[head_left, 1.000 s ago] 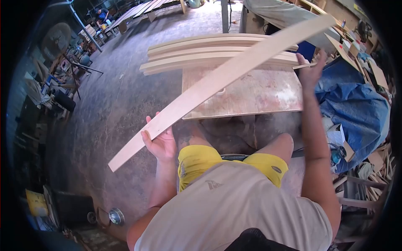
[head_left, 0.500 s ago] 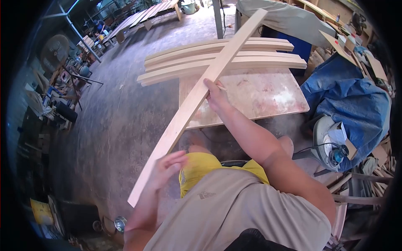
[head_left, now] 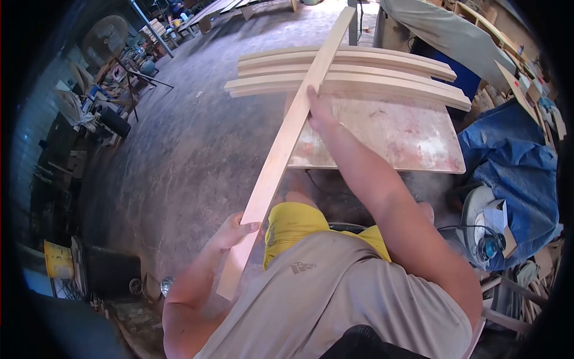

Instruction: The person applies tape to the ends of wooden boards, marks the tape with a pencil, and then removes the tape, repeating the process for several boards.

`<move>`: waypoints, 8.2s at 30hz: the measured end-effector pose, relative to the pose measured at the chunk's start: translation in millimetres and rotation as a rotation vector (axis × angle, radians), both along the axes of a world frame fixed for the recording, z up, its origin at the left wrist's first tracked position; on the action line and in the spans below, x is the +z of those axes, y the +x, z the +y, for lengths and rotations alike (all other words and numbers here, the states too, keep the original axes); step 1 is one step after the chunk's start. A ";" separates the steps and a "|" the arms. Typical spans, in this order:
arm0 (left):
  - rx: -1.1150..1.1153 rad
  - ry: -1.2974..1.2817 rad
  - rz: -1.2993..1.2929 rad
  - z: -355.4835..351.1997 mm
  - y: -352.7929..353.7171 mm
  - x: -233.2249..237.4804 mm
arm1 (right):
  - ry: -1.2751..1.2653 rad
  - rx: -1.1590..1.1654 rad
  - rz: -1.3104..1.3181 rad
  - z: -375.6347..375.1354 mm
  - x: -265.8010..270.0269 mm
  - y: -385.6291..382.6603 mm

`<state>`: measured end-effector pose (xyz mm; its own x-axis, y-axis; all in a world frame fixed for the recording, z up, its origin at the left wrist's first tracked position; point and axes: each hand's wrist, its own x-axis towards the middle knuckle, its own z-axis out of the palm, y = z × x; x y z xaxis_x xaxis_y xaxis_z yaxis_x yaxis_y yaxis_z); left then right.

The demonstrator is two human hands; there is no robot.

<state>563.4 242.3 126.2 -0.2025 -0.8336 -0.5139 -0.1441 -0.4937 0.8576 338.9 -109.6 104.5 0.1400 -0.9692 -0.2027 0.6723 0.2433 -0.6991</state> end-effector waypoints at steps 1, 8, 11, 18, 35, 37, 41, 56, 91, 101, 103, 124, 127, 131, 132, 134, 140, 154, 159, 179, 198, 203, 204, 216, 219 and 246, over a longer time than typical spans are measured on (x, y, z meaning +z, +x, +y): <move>0.017 -0.044 0.033 -8.0 -5.3 5.2 | -0.008 0.001 0.001 9.3 1.5 7.0; 0.099 -0.026 0.082 -58.8 -27.8 -4.6 | 0.066 -0.036 -0.019 61.9 -34.5 39.2; 0.087 -0.034 0.109 -78.7 -37.5 -4.6 | 0.046 -0.003 0.014 46.9 -27.9 26.6; 0.136 -0.013 0.140 -126.4 -51.4 8.0 | 0.017 0.068 0.056 14.8 -26.9 23.3; 0.198 -0.040 0.164 -174.3 -100.9 19.5 | 0.004 0.114 0.049 15.2 -27.6 6.9; 0.219 -0.030 0.165 -176.8 -106.6 18.4 | 0.010 0.127 0.030 9.7 -33.3 3.7; 0.229 -0.018 0.182 -182.8 -114.8 14.5 | 0.005 0.112 0.020 6.6 -31.8 -4.9; 0.059 0.151 1.313 -107.1 -177.2 -3.6 | -0.019 0.199 0.176 -15.5 -12.4 -56.7; -0.381 -0.182 1.707 -116.3 -290.7 77.5 | -1.455 -0.563 1.247 322.4 179.3 -203.8; -0.318 -0.234 1.696 -112.3 -294.2 84.3 | -1.529 -0.653 1.252 316.7 179.6 -203.7; -0.279 -0.219 1.676 -110.9 -292.7 85.3 | -1.530 -0.653 1.253 315.4 178.8 -202.3; -0.234 -0.177 1.640 -104.0 -285.9 92.3 | -1.511 -0.629 1.394 317.0 178.7 -200.7; -0.234 -0.141 1.701 -103.5 -290.1 93.9 | -1.512 -0.632 1.402 318.2 178.4 -202.3; -0.362 -0.136 1.769 -113.7 -288.3 89.5 | -1.494 -0.630 1.396 321.1 183.1 -213.2; -0.363 -0.115 1.773 -113.4 -288.1 89.9 | -1.493 -0.630 1.397 321.9 185.5 -216.8; -0.366 -0.093 1.775 -112.0 -287.9 89.5 | -1.544 -0.624 1.419 323.8 189.0 -221.4; -0.359 -0.095 1.760 -115.3 -289.2 78.2 | -1.370 -0.620 1.062 299.3 161.7 -233.6; -0.789 -0.086 0.633 -123.1 -263.0 -44.6 | 0.170 0.357 0.292 188.4 5.6 -234.5; -0.559 0.143 0.494 -209.6 -225.7 -120.5 | 0.190 0.326 0.481 205.7 0.3 -217.1; 0.490 -0.189 1.042 -371.5 -245.0 -69.5 | -0.180 0.263 1.215 283.0 23.3 -383.7; 0.821 -0.047 0.834 -389.4 -173.7 -85.0 | -0.771 0.097 2.044 22.1 9.7 -351.7; 0.831 -0.091 0.680 -455.9 -59.8 -147.9 | -0.809 0.014 2.063 -31.5 -30.1 -376.2; 0.815 -0.093 0.647 -457.8 -53.0 -151.8 | -0.797 0.002 2.098 -39.0 -34.6 -380.0; 0.758 -0.242 0.804 -464.1 -107.7 -131.4 | -0.798 -0.132 2.095 -89.4 -21.4 -395.9; 0.713 -0.306 0.793 -474.3 -118.7 -107.5 | -0.815 -0.115 2.109 -108.6 2.8 -390.2; -0.491 -1.021 -1.046 -706.4 -215.1 -81.1 | -0.958 -0.435 1.828 -138.4 108.8 -400.4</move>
<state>348.2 -464.1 45.1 -0.4780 -0.8683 0.1325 -0.8440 0.4958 0.2046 -61.6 -247.9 213.3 0.1976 -0.7366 0.6469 -0.8560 -0.4513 -0.2523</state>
